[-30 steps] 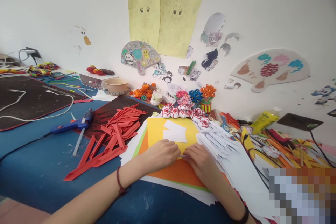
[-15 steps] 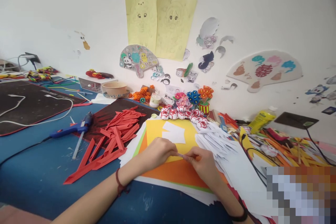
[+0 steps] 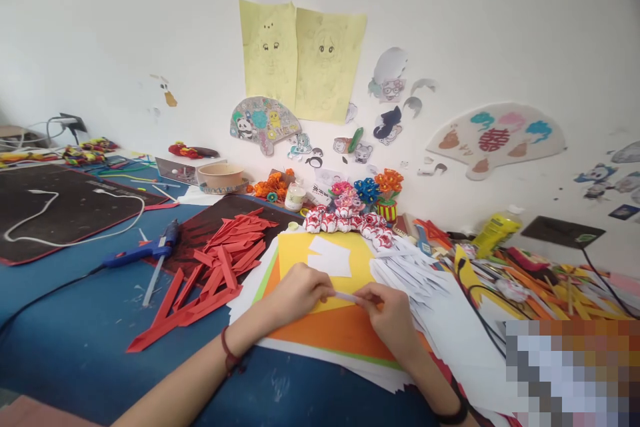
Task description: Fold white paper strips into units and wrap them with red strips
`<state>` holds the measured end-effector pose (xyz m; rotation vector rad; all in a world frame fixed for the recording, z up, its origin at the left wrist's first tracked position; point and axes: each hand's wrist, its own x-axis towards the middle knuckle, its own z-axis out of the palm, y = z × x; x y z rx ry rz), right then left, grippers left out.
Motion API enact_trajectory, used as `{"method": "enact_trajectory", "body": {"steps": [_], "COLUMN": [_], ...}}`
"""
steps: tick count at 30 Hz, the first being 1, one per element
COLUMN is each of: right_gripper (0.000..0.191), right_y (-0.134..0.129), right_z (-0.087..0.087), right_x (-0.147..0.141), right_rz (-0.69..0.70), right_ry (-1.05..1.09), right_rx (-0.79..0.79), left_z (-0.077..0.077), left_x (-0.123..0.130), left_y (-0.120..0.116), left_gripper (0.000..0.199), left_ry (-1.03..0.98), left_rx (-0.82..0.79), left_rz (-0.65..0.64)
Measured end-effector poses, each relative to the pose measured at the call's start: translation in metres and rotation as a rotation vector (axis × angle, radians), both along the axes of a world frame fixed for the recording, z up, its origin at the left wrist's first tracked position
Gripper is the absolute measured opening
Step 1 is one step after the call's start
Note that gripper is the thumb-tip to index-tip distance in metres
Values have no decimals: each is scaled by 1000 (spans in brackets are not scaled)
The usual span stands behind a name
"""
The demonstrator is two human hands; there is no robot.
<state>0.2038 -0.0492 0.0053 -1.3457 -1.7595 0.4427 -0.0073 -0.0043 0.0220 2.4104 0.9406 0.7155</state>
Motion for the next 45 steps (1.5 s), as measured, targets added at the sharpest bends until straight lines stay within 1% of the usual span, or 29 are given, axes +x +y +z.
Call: {"method": "enact_trajectory", "body": {"steps": [3, 6, 10, 12, 16, 22, 24, 29, 33, 36, 38, 39, 41, 42, 43, 45], "right_gripper": [11, 11, 22, 26, 27, 25, 25, 24, 21, 22, 25, 27, 30, 33, 36, 40], "right_y": [2, 4, 9, 11, 12, 12, 12, 13, 11, 10, 9, 9, 8, 8, 8, 8], "right_z": [0, -1, -5, -8, -10, -11, -11, -11, -8, -1, 4, 7, 12, 14, 15, 15], "right_x": [3, 7, 13, 15, 17, 17, 17, 18, 18, 21, 28, 33, 44, 49, 54, 61], "right_rz": [-3, 1, 69, 66, 10, -1, 11, 101, 37, 30, -38, -122, -383, -461, -511, -557], "right_ry": [60, 130, 213, 224, 198, 188, 199, 244, 214, 203, 198, 188, 115, 56, -3, -138], "right_rx": [-8, -65, -156, -174, -162, -143, -150, -166, -140, -125, -69, -19, 120, 162, 211, 313], "left_z": [4, 7, 9, 10, 11, 12, 12, 11, 9, 9, 7, 6, 3, 1, -1, -4], "left_x": [-4, -7, -7, -7, -8, -9, -10, -10, -9, -10, -12, -13, -14, -13, -13, -9], "left_y": [2, 3, 2, 2, 3, 3, 3, 3, 4, 7, 9, 10, 12, 13, 13, 15], "left_gripper": [19, 17, 19, 19, 21, 21, 21, 21, 20, 20, 21, 21, 20, 19, 17, 17], "left_ry": [-71, -106, -108, -109, -116, -132, -132, -141, -142, -159, -189, -197, -176, -145, -100, 29], "left_rx": [-79, -128, -106, -103, -69, -39, -33, -42, -66, -65, -43, -26, 19, 51, 91, 207], "left_rz": [33, 66, 96, 98, 127, 154, 158, 160, 153, 174, 219, 248, 309, 330, 339, 324]}}
